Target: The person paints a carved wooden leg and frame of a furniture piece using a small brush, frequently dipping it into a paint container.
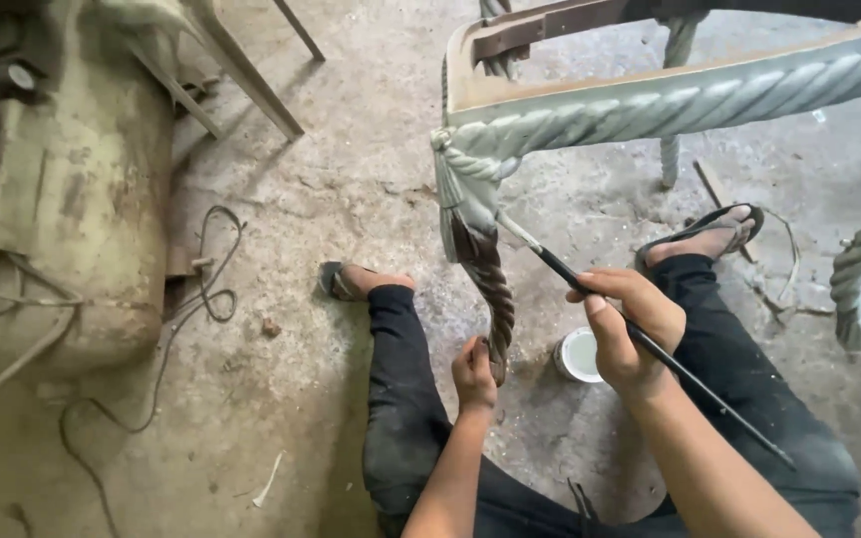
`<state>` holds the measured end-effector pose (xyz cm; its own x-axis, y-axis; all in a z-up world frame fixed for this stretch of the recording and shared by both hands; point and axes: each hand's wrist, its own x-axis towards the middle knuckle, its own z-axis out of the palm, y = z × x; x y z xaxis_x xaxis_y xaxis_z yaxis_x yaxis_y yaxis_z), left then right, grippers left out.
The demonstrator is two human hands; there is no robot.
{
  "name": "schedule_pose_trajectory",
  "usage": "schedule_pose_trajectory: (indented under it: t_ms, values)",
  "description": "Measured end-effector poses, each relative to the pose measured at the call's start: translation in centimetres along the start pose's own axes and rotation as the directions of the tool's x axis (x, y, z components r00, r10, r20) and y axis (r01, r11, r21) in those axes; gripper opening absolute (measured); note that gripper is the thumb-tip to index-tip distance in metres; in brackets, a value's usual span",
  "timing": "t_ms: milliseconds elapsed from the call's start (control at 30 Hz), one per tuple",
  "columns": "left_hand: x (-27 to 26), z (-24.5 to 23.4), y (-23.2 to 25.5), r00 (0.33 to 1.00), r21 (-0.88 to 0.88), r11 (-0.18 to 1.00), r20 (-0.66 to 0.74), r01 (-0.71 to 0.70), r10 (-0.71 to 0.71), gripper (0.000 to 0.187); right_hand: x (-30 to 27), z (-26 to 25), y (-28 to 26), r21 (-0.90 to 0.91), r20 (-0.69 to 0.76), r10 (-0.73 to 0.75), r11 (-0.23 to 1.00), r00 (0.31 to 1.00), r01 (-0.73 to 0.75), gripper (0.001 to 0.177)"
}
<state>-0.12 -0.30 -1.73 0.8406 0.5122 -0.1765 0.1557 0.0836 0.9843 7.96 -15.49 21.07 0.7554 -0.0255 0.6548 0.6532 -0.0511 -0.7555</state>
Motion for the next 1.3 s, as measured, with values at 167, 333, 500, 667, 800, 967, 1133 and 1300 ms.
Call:
schedule_pose_trajectory:
  t_ms: [167, 333, 500, 667, 800, 967, 1133, 1300]
  values:
    - [-0.7, 0.3, 1.9, 0.999, -0.081, 0.996, -0.004, 0.033, -0.033, 0.042, 2.6, 0.6, -2.8, 0.053, -0.061, -0.071, 0.996, 0.996, 0.074, 0.022]
    - [-0.9, 0.2, 2.0, 1.000, -0.105, 0.994, -0.005, 0.010, -0.011, 0.043, 1.8, -0.1, -2.8, 0.105, -0.110, -0.071, 0.991, 0.991, 0.083, 0.025]
    - [-0.8, 0.2, 2.2, 0.998, -0.089, 0.994, -0.006, 0.057, -0.058, 0.039, -0.6, -0.1, 0.6, 0.055, -0.058, -0.075, 0.995, 0.995, 0.078, 0.021]
    - [-1.0, 0.2, 2.9, 0.999, -0.090, 0.995, 0.001, 0.044, -0.044, 0.040, -2.2, -1.3, 2.0, -0.015, -0.025, -0.014, 1.000, 1.000, 0.013, 0.024]
    - [-0.6, 0.2, 1.7, 1.000, -0.065, 0.998, 0.005, 0.004, -0.003, 0.042, -0.6, -0.5, -0.1, 0.011, -0.030, -0.022, 1.000, 0.999, 0.022, 0.022]
    - [-0.6, 0.2, 1.8, 1.000, -0.082, 0.997, -0.002, 0.005, -0.005, 0.040, 2.0, 0.5, -2.4, 0.066, -0.048, -0.081, 0.994, 0.996, 0.084, 0.022]
    - [-0.6, 0.1, 1.7, 1.000, -0.074, 0.997, -0.006, 0.024, -0.024, 0.041, 1.7, 0.1, -2.3, 0.092, -0.070, -0.105, 0.989, 0.992, 0.111, 0.025]
    - [-0.9, 0.2, 1.7, 0.999, -0.099, 0.994, 0.021, 0.036, -0.034, 0.040, -2.9, -2.9, 1.8, -0.146, 0.038, 0.019, 0.989, 0.999, -0.013, 0.020]
